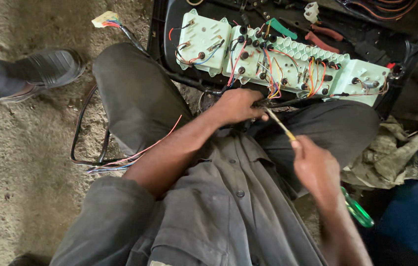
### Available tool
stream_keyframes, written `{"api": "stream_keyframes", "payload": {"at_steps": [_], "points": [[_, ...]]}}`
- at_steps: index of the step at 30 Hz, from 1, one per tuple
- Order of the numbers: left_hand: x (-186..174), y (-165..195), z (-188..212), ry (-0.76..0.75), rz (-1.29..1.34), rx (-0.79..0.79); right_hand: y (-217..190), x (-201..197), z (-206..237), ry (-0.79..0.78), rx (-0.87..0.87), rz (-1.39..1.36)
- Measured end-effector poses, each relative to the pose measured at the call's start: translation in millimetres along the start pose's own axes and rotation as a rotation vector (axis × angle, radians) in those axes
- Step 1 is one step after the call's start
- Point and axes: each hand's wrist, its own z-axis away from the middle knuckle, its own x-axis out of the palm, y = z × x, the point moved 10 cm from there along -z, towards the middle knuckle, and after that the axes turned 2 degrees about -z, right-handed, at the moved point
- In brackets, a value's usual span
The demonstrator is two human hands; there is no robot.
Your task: The person sits on the floor and repairs an electronic control panel resting on their lap. They use a screwdriver to tighten terminal screws and manipulate multiple colored wires to connect them to the panel.
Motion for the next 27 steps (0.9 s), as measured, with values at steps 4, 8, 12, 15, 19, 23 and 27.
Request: {"api": "stream_keyframes", "payload": {"at_steps": [4, 8, 12, 15, 19, 23, 27], "points": [[-4, 4, 1, 0.027, -0.015, 0.0, -13, 9, -9, -0.053, -0.045, 0.02], [-1, 2, 0, -0.027, -0.043, -0.059, -14, -6, -16, -0.039, -0.067, 0.073], [-4, 4, 1, -0.017, -0.001, -0.041, -11, -7, -18, -0.091, -0.034, 0.183], [-2, 2, 2, -0.034, 0.003, -0.044, -13, -9, -18, -0.077, -0.046, 0.188], [-4, 5, 1, 0.007, 0.032, -0.014, -12, -12, -21, -0.071, -0.05, 0.16], [-1, 3, -1, 0.008, -0.008, -0.047, -10, -11, -27, -0.086, -0.033, 0.191], [-5, 1, -3, 0.043, -0.033, -0.118, -9, -9, -33, -0.054, -0.026, 0.223]]}}
